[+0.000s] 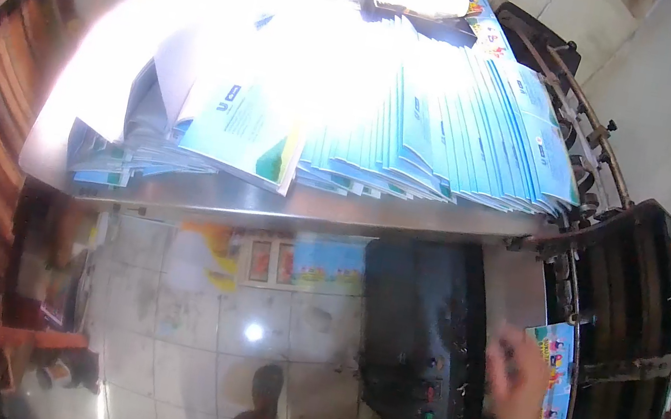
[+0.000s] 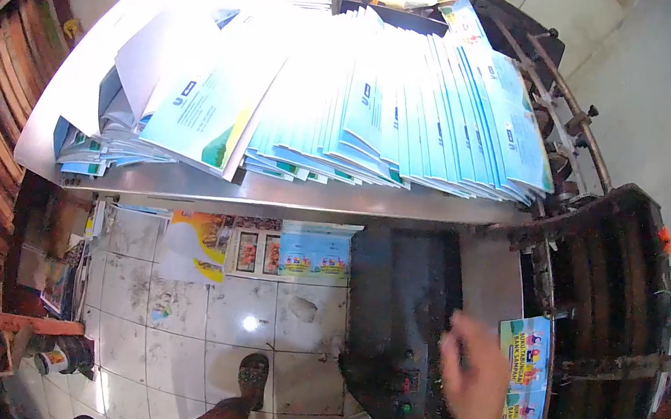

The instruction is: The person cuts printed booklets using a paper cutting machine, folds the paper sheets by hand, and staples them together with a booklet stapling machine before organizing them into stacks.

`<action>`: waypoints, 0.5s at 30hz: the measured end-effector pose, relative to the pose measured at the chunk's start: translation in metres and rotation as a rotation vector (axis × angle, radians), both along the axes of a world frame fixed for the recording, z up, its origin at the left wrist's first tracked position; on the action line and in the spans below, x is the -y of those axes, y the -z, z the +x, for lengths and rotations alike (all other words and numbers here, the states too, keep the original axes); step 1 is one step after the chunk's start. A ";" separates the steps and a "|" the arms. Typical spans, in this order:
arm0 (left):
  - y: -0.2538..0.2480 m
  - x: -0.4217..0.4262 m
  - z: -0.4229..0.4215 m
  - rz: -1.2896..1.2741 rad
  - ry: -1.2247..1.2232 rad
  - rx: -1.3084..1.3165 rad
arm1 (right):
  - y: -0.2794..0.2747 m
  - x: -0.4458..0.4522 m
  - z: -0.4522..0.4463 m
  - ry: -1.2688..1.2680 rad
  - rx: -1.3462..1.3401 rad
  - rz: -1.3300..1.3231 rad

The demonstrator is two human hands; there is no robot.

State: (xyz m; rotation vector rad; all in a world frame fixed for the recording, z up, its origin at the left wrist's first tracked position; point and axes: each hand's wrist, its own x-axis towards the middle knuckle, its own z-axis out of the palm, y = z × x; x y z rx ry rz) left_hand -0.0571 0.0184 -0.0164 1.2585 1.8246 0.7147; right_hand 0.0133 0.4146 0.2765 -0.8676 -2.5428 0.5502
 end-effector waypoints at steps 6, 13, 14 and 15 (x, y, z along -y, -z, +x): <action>-0.003 0.014 0.005 -0.106 -0.310 0.283 | -0.048 -0.133 -0.148 0.026 -0.088 0.338; 0.006 0.014 0.002 -0.146 -0.463 0.432 | -0.060 -0.191 -0.189 0.212 0.359 0.126; 0.007 0.015 0.000 -0.102 -0.364 0.256 | -0.061 -0.196 -0.190 0.226 0.420 0.049; 0.003 0.013 -0.001 -0.099 -0.367 0.256 | -0.060 -0.200 -0.189 0.223 0.419 0.053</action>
